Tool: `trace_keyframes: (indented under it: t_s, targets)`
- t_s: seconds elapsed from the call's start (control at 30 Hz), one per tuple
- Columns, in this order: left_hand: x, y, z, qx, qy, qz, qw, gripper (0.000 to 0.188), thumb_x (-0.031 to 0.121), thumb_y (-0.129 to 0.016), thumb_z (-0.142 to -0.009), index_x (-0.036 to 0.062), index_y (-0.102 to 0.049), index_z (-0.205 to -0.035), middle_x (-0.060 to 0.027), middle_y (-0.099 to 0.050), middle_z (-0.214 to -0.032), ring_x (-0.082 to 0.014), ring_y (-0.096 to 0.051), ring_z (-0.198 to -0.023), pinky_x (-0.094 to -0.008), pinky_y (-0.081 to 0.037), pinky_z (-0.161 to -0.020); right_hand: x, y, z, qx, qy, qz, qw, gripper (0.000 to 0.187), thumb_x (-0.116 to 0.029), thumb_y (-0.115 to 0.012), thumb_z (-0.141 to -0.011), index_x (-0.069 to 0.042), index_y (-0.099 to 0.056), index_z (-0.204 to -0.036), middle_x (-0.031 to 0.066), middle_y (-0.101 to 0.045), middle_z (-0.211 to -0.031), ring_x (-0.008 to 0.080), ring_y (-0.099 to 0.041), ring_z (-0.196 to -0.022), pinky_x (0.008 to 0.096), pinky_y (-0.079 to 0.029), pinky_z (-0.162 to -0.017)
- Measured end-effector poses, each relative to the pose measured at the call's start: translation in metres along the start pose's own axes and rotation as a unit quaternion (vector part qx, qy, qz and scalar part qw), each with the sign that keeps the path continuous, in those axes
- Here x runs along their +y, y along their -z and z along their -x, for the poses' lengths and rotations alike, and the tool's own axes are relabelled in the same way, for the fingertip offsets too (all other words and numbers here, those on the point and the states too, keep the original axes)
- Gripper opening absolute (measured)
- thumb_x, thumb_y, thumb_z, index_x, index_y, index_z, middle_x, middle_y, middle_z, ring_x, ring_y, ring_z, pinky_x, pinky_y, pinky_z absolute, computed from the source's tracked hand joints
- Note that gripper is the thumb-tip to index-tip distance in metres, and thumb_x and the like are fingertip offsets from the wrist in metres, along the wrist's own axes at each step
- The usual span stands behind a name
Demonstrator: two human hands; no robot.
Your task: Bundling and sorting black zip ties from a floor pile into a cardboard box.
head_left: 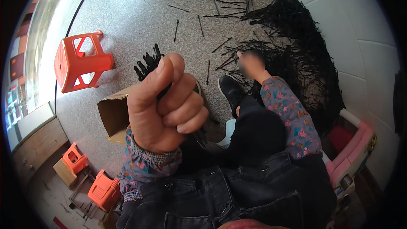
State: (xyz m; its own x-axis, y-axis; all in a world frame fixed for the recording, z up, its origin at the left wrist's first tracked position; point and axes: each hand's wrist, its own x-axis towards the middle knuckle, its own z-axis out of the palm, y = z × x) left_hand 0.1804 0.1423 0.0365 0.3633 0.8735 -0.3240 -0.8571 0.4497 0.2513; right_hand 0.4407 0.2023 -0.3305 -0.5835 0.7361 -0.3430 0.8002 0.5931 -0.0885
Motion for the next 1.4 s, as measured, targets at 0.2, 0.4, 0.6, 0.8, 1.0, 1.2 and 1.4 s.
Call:
trace_keyframes:
  t_s: [0.2, 0.4, 0.6, 0.8, 1.0, 1.2, 1.4]
  targets:
    - [0.0, 0.002, 0.0, 0.018, 0.01, 0.028, 0.999, 0.021, 0.028, -0.041, -0.095, 0.0119, -0.041, -0.081, 0.0051, -0.025, -0.05, -0.0053, -0.02, -0.038, -0.0231, -0.024, -0.038, -0.004, 0.015, -0.059, 0.035, 0.076, 0.111, 0.99, 0.062, 0.001, -0.057, -0.079, -0.014, -0.037, -0.135, 0.0154, -0.049, -0.103, 0.0295, -0.056, -0.081, 0.0407, -0.05, -0.059]
    - [-0.001, 0.003, -0.006, 0.039, -0.008, 0.015, 0.999, 0.025, 0.033, -0.038, -0.097, 0.0131, -0.033, -0.083, 0.0056, -0.024, -0.05, -0.0037, -0.021, -0.036, -0.0217, -0.025, -0.034, 0.0, -0.002, -0.083, 0.038, 0.072, 0.087, 0.993, 0.034, -0.002, -0.059, -0.077, -0.005, -0.054, -0.111, 0.0142, -0.053, -0.095, 0.0293, -0.057, -0.08, 0.0397, -0.052, -0.06]
    - [-0.003, 0.003, -0.009, 0.038, -0.003, 0.012, 0.999, 0.025, 0.033, -0.038, -0.097, 0.0131, -0.033, -0.083, 0.0055, -0.025, -0.05, -0.0038, -0.021, -0.036, -0.0219, -0.026, -0.035, 0.001, -0.034, -0.057, 0.018, 0.135, 0.03, 0.99, 0.01, -0.006, -0.059, -0.077, 0.0, -0.061, -0.085, 0.0143, -0.055, -0.086, 0.0298, -0.058, -0.078, 0.0391, -0.052, -0.063]
    - [0.0, 0.003, -0.006, 0.039, 0.016, 0.016, 0.999, 0.023, 0.028, -0.042, -0.095, 0.0128, -0.039, -0.078, 0.0053, -0.026, -0.051, -0.0051, -0.021, -0.039, -0.0231, -0.024, -0.038, -0.014, -0.025, -0.018, 0.006, 0.11, -0.068, 0.992, 0.022, -0.015, -0.066, -0.072, -0.001, -0.057, -0.086, 0.0131, -0.052, -0.09, 0.0294, -0.055, -0.085, 0.0406, -0.05, -0.065]
    - [-0.001, 0.002, -0.007, 0.047, 0.019, 0.016, 0.999, 0.024, 0.029, -0.042, -0.095, 0.0132, -0.038, -0.077, 0.0055, -0.026, -0.051, -0.0051, -0.021, -0.039, -0.0232, -0.024, -0.038, -0.023, -0.008, 0.009, 0.031, 0.121, -0.01, 0.992, 0.044, -0.025, -0.075, -0.063, -0.001, -0.051, -0.091, 0.0118, -0.046, -0.091, 0.0264, -0.051, -0.085, 0.0368, -0.048, -0.061]
    - [-0.003, 0.004, -0.007, 0.036, -0.003, 0.006, 0.999, 0.025, 0.032, -0.038, -0.097, 0.0131, -0.033, -0.082, 0.005, -0.026, -0.051, -0.0043, -0.022, -0.037, -0.0223, -0.026, -0.036, -0.03, -0.027, 0.007, 0.048, 0.12, 0.095, 0.987, 0.027, -0.02, -0.066, -0.071, -0.002, -0.054, -0.087, 0.0099, -0.047, -0.088, 0.0246, -0.051, -0.082, 0.0333, -0.048, -0.058]
    - [-0.001, 0.003, -0.007, 0.059, 0.018, 0.011, 0.998, 0.024, 0.029, -0.042, -0.095, 0.0146, -0.038, -0.076, 0.006, -0.025, -0.05, -0.0051, -0.022, -0.038, -0.023, -0.024, -0.038, -0.033, -0.045, -0.005, 0.035, 0.1, 0.071, 0.992, 0.015, -0.015, -0.057, -0.077, -0.003, -0.059, -0.085, 0.0096, -0.052, -0.084, 0.0252, -0.055, -0.08, 0.0326, -0.05, -0.057]
